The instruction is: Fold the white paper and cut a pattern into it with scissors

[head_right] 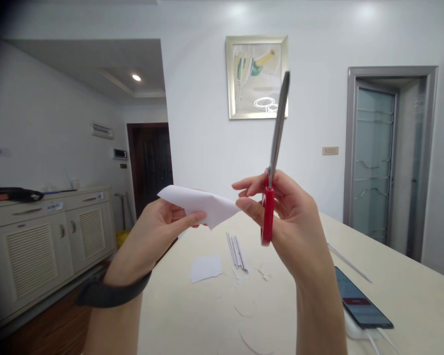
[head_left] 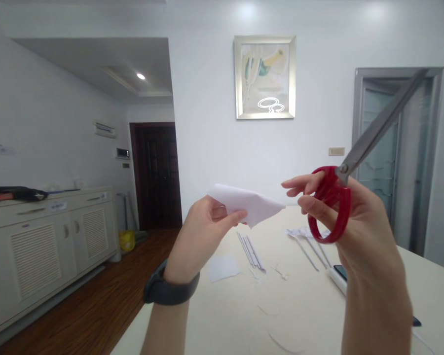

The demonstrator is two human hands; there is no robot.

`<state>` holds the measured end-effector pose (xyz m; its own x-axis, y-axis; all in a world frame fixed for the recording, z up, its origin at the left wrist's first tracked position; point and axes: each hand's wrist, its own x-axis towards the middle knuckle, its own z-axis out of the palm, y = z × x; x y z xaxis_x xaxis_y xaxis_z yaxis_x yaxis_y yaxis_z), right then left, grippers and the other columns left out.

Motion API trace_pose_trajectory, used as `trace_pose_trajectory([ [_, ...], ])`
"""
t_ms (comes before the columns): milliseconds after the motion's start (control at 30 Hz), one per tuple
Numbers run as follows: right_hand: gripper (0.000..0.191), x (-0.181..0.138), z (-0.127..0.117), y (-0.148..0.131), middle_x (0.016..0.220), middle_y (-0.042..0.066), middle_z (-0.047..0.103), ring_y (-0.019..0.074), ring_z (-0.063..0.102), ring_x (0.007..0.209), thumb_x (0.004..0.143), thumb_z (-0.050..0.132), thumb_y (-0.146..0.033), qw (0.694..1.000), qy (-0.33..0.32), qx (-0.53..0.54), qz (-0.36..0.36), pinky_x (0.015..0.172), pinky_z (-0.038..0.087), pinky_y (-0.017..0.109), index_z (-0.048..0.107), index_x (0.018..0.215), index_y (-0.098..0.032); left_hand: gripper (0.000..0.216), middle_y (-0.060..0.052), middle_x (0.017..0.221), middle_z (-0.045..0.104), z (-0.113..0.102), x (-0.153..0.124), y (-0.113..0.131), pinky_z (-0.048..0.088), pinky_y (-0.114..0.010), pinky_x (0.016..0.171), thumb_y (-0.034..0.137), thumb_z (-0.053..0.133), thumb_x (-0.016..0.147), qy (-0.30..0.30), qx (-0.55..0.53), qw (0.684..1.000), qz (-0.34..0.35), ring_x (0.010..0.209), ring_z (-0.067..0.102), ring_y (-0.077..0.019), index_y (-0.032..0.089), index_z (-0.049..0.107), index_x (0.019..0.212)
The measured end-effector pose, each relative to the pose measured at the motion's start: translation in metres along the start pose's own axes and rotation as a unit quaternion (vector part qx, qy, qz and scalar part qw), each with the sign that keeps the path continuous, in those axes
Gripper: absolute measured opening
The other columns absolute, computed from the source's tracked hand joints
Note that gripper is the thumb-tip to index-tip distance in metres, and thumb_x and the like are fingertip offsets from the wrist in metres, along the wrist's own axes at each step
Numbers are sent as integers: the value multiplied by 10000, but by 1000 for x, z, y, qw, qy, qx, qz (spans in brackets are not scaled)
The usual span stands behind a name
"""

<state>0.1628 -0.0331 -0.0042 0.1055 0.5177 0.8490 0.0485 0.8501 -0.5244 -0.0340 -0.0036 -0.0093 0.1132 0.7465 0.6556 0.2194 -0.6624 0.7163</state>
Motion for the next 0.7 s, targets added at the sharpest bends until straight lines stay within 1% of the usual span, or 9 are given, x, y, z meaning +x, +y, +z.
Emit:
trace_pose_trajectory([
  [67, 161, 1, -3, 3, 917, 5, 694, 192, 609, 879, 756, 740, -271, 999, 16, -29, -1, 639, 504, 272, 581, 747, -247, 202, -57, 898, 749, -1, 0, -1, 535, -286, 690, 277, 675, 782, -22, 5, 1000, -6, 784, 700, -213, 175, 669, 956],
  [100, 165, 3, -3, 4, 933, 6, 689, 192, 607, 863, 753, 742, -277, 999, 7, -44, 9, 595, 492, 264, 580, 763, -249, 222, -62, 928, 746, -1, 0, -1, 537, -286, 702, 274, 673, 783, -31, 6, 999, -6, 810, 699, -215, 176, 663, 981],
  [167, 169, 5, -3, 9, 1005, 14, 670, 200, 605, 839, 751, 739, -306, 996, -39, -66, 45, 508, 461, 252, 590, 809, -252, 260, -67, 986, 734, -1, 0, -1, 539, -294, 736, 265, 671, 783, -52, 7, 999, -2, 878, 693, -225, 182, 651, 1029],
  [233, 179, 8, -1, 15, 1055, 22, 643, 211, 604, 841, 757, 729, -322, 988, -109, -66, 87, 464, 441, 243, 594, 854, -255, 264, -65, 996, 726, 0, -1, -1, 540, -310, 762, 254, 665, 785, -75, 10, 997, 4, 918, 685, -235, 188, 643, 1040],
  [333, 186, 12, 4, 25, 947, 15, 611, 194, 585, 787, 769, 713, -293, 970, -202, -35, 132, 473, 440, 241, 579, 890, -247, 209, -30, 862, 721, 1, -1, -1, 535, -297, 713, 256, 637, 807, -97, 31, 995, 18, 819, 689, -213, 204, 633, 1010],
  [400, 205, 14, 6, 31, 866, 3, 577, 177, 563, 754, 763, 717, -265, 963, -228, -22, 143, 494, 441, 241, 570, 902, -235, 200, -5, 774, 703, 2, -1, -1, 521, -275, 656, 267, 622, 820, -90, 42, 995, 30, 741, 678, -192, 219, 616, 1014],
  [467, 219, 14, 7, 35, 836, -3, 554, 166, 547, 736, 757, 720, -246, 962, -232, -13, 145, 504, 437, 238, 562, 908, -224, 228, -4, 768, 700, 2, -1, -2, 519, -275, 653, 285, 605, 834, -79, 45, 995, 33, 738, 675, -191, 227, 598, 1054],
  [567, 223, 15, 8, 37, 797, -17, 528, 136, 515, 664, 760, 713, -222, 962, -228, 17, 148, 476, 416, 219, 556, 918, -215, 273, -20, 815, 709, 2, -1, 1, 529, -292, 697, 331, 572, 860, -72, 46, 996, 31, 784, 677, -195, 232, 580, 1114],
  [700, 211, 17, 10, 36, 755, -33, 526, 106, 487, 638, 761, 703, -172, 974, -176, 45, 133, 474, 403, 182, 569, 920, -204, 360, -7, 894, 694, 2, -4, 7, 538, -267, 751, 352, 626, 831, -61, 67, 995, 51, 851, 666, -167, 261, 561, 1174],
])
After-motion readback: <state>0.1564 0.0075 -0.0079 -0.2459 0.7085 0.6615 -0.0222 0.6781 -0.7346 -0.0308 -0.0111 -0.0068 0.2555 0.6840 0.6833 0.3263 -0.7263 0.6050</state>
